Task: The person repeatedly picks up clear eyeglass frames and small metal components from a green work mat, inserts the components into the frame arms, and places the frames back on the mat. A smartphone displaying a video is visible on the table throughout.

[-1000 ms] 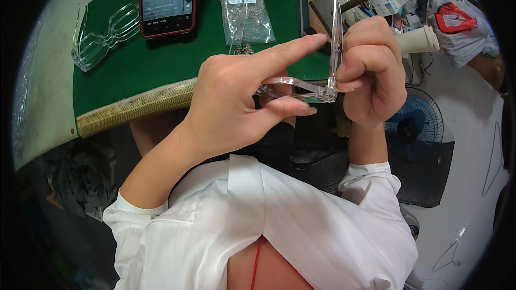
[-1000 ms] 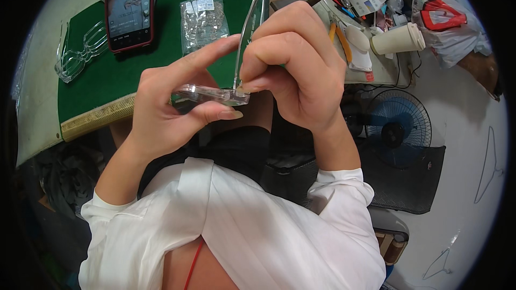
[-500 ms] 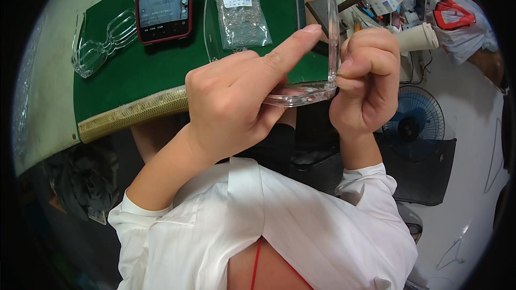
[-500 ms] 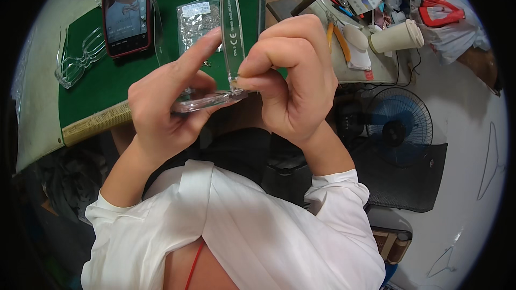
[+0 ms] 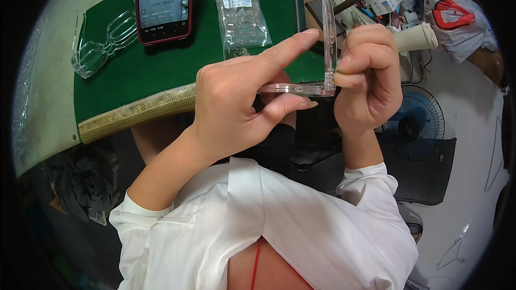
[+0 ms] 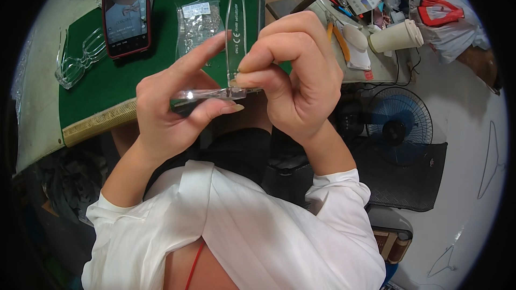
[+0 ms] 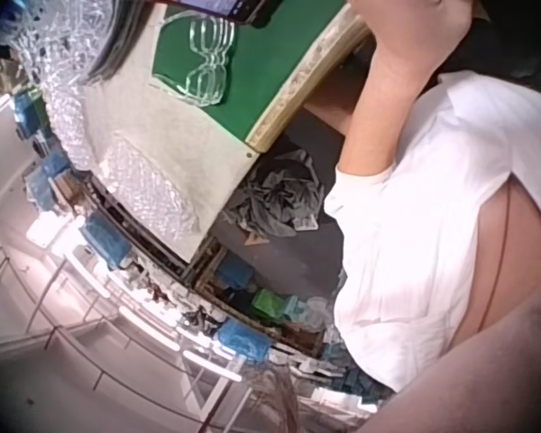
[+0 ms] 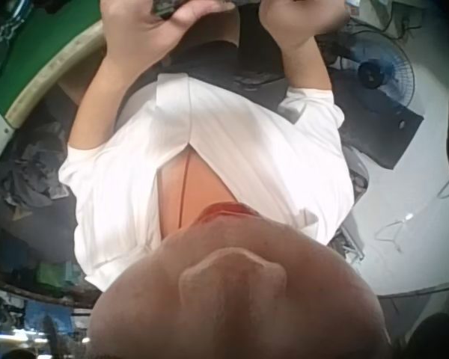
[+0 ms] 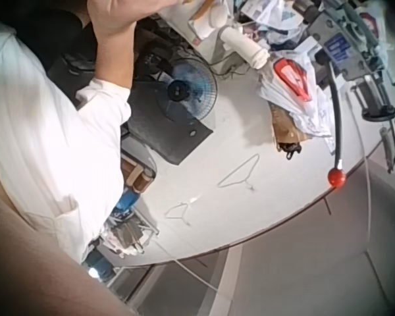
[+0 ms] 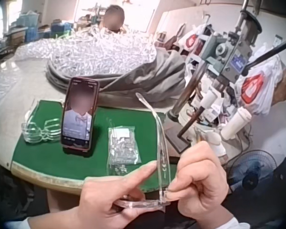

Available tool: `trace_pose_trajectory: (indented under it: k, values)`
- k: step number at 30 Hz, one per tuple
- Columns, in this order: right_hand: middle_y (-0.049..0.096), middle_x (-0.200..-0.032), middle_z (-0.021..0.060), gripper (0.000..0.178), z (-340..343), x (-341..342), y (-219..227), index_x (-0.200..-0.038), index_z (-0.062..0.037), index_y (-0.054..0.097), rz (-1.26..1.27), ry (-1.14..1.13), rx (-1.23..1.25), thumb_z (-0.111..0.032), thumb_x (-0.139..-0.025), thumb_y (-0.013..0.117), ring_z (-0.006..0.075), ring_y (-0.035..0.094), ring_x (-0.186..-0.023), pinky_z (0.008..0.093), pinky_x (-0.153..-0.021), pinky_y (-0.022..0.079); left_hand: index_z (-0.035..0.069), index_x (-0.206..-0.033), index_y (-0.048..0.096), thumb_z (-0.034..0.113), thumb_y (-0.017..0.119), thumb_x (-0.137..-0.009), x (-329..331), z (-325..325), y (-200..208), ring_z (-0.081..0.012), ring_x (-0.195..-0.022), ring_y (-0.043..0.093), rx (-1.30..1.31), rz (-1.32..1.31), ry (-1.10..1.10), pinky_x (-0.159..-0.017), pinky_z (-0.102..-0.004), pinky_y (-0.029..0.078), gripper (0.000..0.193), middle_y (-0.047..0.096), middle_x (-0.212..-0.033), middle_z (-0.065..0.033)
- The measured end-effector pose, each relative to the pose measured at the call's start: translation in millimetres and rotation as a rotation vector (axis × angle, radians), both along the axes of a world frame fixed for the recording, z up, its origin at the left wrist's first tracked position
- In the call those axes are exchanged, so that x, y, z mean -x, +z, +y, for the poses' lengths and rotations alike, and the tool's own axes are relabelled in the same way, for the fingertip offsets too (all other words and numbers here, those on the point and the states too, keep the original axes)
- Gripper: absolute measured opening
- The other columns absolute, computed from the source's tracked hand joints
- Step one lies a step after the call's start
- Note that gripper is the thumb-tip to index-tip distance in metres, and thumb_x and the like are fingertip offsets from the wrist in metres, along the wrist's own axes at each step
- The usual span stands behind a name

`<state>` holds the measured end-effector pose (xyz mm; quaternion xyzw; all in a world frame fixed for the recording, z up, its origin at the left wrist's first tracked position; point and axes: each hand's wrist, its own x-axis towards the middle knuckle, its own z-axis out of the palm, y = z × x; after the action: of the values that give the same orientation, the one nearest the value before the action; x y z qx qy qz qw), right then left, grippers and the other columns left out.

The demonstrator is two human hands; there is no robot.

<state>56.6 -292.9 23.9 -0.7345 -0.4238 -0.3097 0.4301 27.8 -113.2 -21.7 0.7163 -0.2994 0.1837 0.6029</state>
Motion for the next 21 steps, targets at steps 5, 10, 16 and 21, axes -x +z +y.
trace_pose_trajectory:
  k: [5, 10, 16, 21]
  values:
    - [0.056, -0.078, 0.0083, 0.015, 1.5, 3.1, 0.8, -0.078, -0.0014, 0.061, 0.051, 0.0, 0.003, -0.012, -0.075, 0.072, 0.0152, 0.052, -0.066, 0.0231, -0.057, 0.041, -0.001, -0.127, 0.053, 0.006, 0.08, -0.064, -2.4, 5.8, -1.1, -0.0136, -0.058, 0.062, -0.075, -0.094, 0.043, -0.057, -0.0231, 0.047, 0.068, 0.066, -0.07, -0.0089]
    - [0.056, -0.079, 0.0084, 0.015, 0.7, 0.0, 0.7, -0.079, -0.0007, 0.061, 0.114, 0.069, -0.019, -0.012, -0.076, 0.071, 0.0146, 0.051, -0.066, 0.0228, -0.057, 0.04, -0.002, -0.126, 0.053, 0.006, 0.079, -0.065, 0.8, 3.2, -1.8, -0.0137, -0.061, 0.064, 0.008, 0.038, -0.031, -0.058, -0.0233, 0.048, 0.067, 0.069, -0.084, -0.0103]
    - [0.055, -0.083, 0.0097, 0.016, 2.2, 3.4, -1.4, -0.08, 0.0017, 0.059, 0.179, 0.097, -0.075, -0.013, -0.082, 0.067, 0.0133, 0.05, -0.069, 0.0219, -0.06, 0.04, -0.001, -0.127, 0.053, 0.007, 0.079, -0.067, 0.2, 2.8, -1.3, -0.0133, -0.066, 0.065, 0.047, 0.081, -0.081, -0.061, -0.0231, 0.05, 0.065, 0.068, -0.102, -0.0116]
    - [0.053, -0.088, 0.01, 0.019, 3.1, -0.3, -8.4, -0.086, 0.0024, 0.057, 0.24, 0.229, -0.175, -0.015, -0.086, 0.064, 0.0128, 0.05, -0.076, 0.0208, -0.066, 0.04, -0.001, -0.124, 0.054, 0.011, 0.08, -0.068, 0.7, -2.5, 0.9, -0.0128, -0.071, 0.066, 0.152, 0.091, -0.125, -0.065, -0.0231, 0.052, 0.063, 0.063, -0.117, -0.0137]
